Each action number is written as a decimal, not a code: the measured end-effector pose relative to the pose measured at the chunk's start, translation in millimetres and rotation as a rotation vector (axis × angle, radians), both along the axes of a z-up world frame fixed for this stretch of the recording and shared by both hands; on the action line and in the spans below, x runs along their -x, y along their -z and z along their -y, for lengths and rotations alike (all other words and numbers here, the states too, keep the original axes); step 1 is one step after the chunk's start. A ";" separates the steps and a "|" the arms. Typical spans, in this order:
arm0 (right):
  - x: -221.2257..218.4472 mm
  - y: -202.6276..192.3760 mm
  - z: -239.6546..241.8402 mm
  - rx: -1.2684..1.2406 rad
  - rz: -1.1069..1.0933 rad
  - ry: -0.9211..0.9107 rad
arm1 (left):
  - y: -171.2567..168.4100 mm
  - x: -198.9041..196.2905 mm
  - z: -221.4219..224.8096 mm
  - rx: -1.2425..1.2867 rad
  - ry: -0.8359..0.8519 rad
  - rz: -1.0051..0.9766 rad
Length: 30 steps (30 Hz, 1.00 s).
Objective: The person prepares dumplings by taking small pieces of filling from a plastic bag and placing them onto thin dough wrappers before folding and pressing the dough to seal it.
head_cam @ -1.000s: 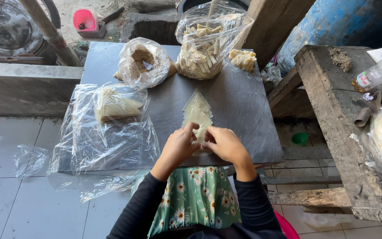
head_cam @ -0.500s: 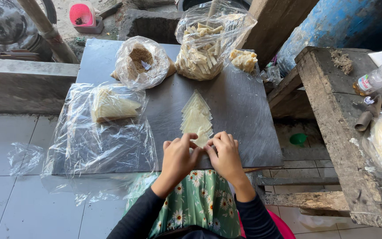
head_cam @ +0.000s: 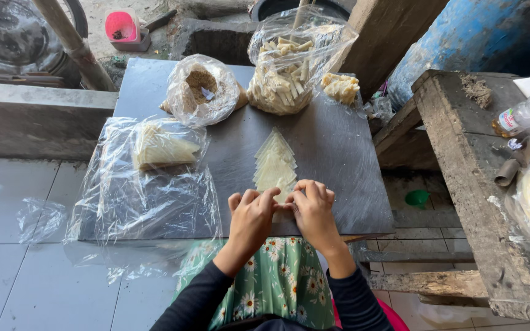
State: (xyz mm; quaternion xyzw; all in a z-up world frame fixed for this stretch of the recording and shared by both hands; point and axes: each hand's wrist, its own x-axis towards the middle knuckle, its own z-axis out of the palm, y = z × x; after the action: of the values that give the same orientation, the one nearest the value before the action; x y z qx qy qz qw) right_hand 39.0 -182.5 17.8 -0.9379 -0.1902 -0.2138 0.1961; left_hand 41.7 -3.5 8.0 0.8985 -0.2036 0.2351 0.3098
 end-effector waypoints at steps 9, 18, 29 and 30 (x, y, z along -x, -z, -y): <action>-11.4 0.9 -2.3 -0.210 -0.146 0.060 | -2.3 -9.4 -1.9 0.230 0.015 -0.184; -3.9 -2.5 3.1 -0.057 -0.038 0.005 | -1.5 -4.2 -6.4 0.094 0.067 -0.083; -2.5 -7.3 0.9 -0.157 -0.106 0.006 | -3.2 -2.8 -7.1 0.122 0.052 -0.084; -4.3 -7.6 1.8 -0.150 -0.083 -0.034 | -4.0 -3.8 -8.0 0.114 0.067 -0.039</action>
State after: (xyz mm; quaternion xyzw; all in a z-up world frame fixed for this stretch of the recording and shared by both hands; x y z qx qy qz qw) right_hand 43.2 -184.3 25.5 -0.9253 -0.1813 -0.1852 0.2770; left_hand 45.4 4.4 11.9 0.8766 -0.2135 0.2181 0.3720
